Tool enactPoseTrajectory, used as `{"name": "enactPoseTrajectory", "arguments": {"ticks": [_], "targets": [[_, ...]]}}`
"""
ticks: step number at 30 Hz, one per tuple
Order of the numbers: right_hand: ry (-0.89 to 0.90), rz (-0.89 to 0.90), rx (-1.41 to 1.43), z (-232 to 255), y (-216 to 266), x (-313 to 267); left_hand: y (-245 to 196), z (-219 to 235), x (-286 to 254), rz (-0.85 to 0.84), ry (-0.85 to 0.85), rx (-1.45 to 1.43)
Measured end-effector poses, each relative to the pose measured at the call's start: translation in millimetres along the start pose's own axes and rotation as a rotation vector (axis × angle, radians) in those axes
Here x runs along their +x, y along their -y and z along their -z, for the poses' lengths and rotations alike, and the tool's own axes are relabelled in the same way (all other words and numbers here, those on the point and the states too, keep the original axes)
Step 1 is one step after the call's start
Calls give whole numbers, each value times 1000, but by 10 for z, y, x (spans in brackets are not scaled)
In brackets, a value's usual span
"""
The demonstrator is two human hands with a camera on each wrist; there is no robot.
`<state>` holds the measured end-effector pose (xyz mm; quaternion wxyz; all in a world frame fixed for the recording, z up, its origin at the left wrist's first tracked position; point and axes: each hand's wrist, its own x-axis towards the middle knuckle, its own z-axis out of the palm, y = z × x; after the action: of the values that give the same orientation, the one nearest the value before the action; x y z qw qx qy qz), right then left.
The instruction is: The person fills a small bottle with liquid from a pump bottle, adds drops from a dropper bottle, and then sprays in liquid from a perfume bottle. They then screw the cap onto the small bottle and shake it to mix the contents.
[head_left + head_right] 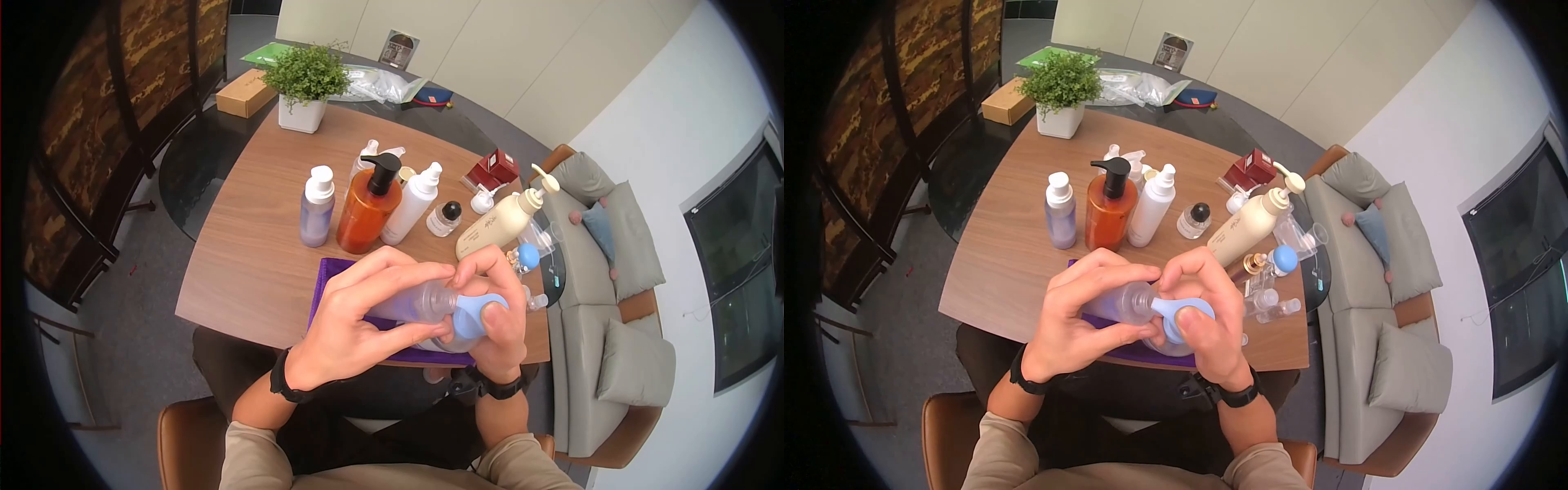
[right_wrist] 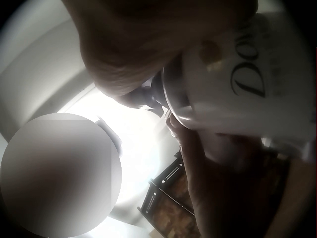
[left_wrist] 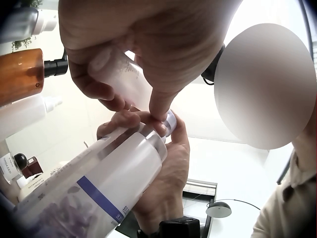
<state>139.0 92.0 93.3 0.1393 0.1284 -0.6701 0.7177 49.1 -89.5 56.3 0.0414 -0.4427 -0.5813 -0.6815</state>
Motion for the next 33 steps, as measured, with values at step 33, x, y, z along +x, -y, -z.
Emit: {"name": "enactPoseTrajectory", "arguments": {"ticks": [33], "targets": [[-23,37,34,-8,-57,-46,4,10,-8,-7,7,-6]]}}
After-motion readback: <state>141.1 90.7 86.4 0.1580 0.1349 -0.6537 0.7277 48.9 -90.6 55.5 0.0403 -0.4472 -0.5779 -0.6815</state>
